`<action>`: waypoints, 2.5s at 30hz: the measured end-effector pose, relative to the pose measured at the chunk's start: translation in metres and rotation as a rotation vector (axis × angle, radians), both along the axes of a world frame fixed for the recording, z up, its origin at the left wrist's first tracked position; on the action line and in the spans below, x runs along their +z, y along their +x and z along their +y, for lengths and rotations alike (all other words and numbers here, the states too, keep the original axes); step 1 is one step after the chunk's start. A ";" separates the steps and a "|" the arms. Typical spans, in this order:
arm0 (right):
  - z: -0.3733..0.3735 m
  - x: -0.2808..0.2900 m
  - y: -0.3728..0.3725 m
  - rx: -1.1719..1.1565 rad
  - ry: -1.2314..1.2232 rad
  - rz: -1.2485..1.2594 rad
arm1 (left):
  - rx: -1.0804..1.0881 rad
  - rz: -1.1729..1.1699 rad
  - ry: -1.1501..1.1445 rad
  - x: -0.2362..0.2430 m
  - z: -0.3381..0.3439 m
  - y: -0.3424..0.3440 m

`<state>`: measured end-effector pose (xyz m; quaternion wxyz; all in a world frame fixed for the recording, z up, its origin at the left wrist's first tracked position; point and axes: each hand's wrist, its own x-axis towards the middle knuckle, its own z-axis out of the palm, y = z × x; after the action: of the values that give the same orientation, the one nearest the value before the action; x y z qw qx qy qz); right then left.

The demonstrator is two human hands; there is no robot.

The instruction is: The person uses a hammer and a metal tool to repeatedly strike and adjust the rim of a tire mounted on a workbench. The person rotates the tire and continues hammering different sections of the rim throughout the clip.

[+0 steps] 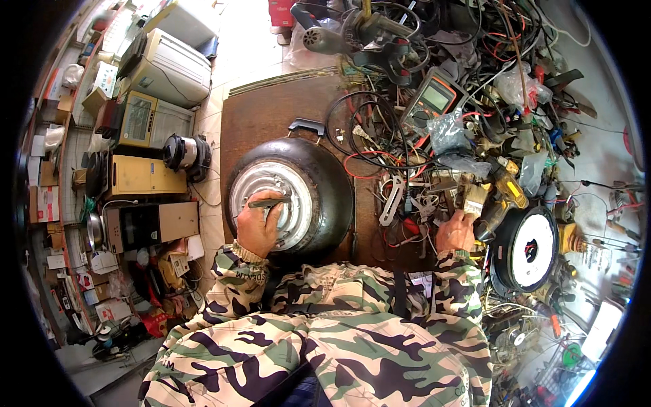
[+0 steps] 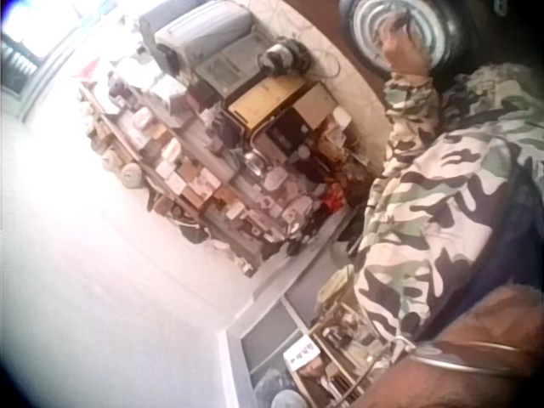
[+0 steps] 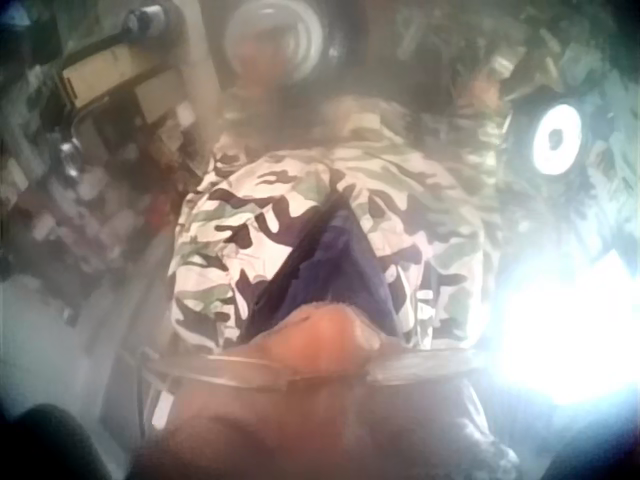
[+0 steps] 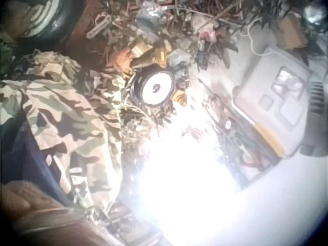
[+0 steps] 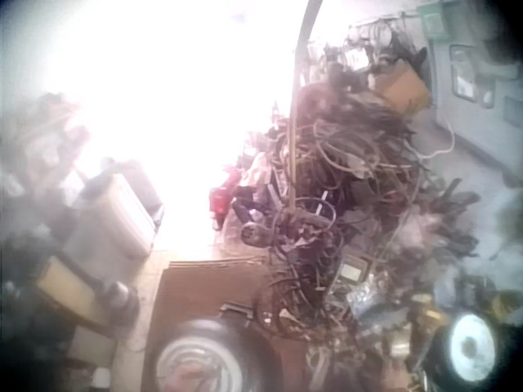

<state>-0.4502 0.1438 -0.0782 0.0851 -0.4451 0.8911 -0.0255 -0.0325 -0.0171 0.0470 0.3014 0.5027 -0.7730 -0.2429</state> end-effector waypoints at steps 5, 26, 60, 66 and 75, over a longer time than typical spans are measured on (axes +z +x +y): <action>0.006 0.010 0.000 -0.055 -0.214 -0.160 | 0.002 -0.006 -0.024 -0.003 0.003 0.004; -0.077 0.241 0.185 1.094 -0.463 -0.434 | -0.084 -0.064 -0.060 -0.005 0.001 0.001; -0.006 0.188 0.170 0.749 -0.220 -0.691 | -0.093 0.049 0.027 -0.001 -0.003 0.009; -0.009 0.186 0.169 0.747 -0.204 -0.685 | -0.072 0.023 -0.004 -0.005 -0.003 0.008; -0.010 0.183 0.168 0.733 -0.190 -0.693 | -0.083 0.009 -0.022 -0.005 -0.004 0.006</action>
<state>-0.2817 0.1337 0.1052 0.3382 -0.6993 0.5897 -0.2208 -0.0266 -0.0207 0.0422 0.3002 0.4657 -0.7944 -0.2491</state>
